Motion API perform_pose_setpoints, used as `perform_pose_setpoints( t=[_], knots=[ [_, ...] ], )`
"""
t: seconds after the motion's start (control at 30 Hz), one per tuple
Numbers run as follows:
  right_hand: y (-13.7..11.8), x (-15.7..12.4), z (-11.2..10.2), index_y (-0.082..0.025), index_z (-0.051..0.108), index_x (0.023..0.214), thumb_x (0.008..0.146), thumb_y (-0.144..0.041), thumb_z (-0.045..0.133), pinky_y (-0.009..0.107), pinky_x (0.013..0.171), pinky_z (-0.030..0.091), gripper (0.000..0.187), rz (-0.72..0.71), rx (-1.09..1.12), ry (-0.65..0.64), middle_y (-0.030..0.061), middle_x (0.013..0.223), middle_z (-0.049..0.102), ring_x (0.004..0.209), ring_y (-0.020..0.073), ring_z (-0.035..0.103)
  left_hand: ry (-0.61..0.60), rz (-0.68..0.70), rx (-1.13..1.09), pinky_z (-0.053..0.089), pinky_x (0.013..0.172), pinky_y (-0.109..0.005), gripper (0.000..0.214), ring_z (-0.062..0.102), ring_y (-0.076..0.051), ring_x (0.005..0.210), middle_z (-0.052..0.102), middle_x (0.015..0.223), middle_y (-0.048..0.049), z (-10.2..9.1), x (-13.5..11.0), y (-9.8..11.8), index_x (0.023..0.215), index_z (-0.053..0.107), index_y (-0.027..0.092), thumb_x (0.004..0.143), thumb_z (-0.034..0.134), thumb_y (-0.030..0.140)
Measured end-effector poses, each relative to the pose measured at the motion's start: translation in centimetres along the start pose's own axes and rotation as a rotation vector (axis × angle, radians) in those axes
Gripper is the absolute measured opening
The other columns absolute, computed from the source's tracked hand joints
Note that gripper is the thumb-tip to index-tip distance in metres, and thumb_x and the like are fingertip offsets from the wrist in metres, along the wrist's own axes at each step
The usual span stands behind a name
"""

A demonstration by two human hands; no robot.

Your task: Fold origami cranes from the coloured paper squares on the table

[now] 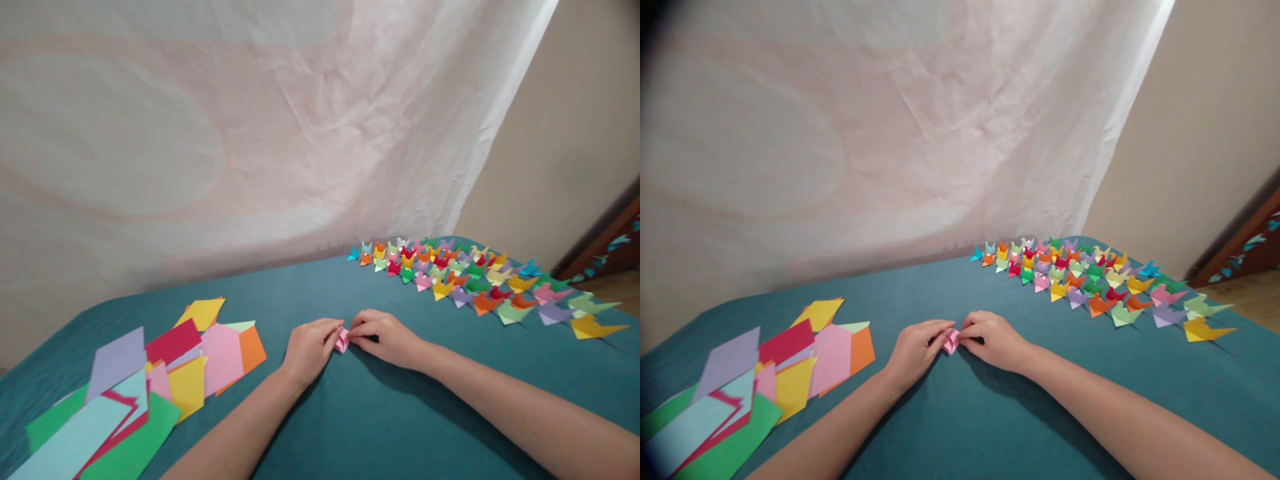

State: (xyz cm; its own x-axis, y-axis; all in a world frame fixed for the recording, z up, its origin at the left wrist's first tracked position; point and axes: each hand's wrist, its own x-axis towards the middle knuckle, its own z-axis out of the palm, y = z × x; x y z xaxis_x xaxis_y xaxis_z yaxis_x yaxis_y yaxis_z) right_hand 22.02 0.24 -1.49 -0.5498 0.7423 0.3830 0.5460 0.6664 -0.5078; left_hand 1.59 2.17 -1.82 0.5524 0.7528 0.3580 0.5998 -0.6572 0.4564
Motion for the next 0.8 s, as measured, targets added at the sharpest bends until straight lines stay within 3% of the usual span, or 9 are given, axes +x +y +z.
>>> perform_pose_setpoints(
  t=[0.23,0.8],
  knots=[
    [-0.71,-0.28,-0.36,-0.022,0.067,0.097,0.09,-0.019,0.045,0.031,0.08,0.041,0.023,-0.125,-0.148,-0.062,0.0055,0.095,0.063,0.088,0.017,0.056,-0.009,0.008,-0.003,0.049,0.085,-0.027,0.026,0.063,-0.017,0.096,0.068,0.107,-0.0011,-0.12,0.02,0.1,0.105,0.066,0.023,0.089,0.046,0.022],
    [-0.97,-0.25,-0.24,-0.022,0.067,0.099,0.09,-0.021,0.046,0.032,0.079,0.04,0.023,-0.154,-0.278,-0.078,0.0078,0.094,0.06,0.089,0.0186,0.052,-0.035,0.015,-0.022,0.049,0.085,-0.026,0.026,0.063,-0.017,0.096,0.068,0.105,-0.001,-0.27,0.03,0.36,0.104,0.066,0.025,0.09,0.045,0.025]
  ],
)
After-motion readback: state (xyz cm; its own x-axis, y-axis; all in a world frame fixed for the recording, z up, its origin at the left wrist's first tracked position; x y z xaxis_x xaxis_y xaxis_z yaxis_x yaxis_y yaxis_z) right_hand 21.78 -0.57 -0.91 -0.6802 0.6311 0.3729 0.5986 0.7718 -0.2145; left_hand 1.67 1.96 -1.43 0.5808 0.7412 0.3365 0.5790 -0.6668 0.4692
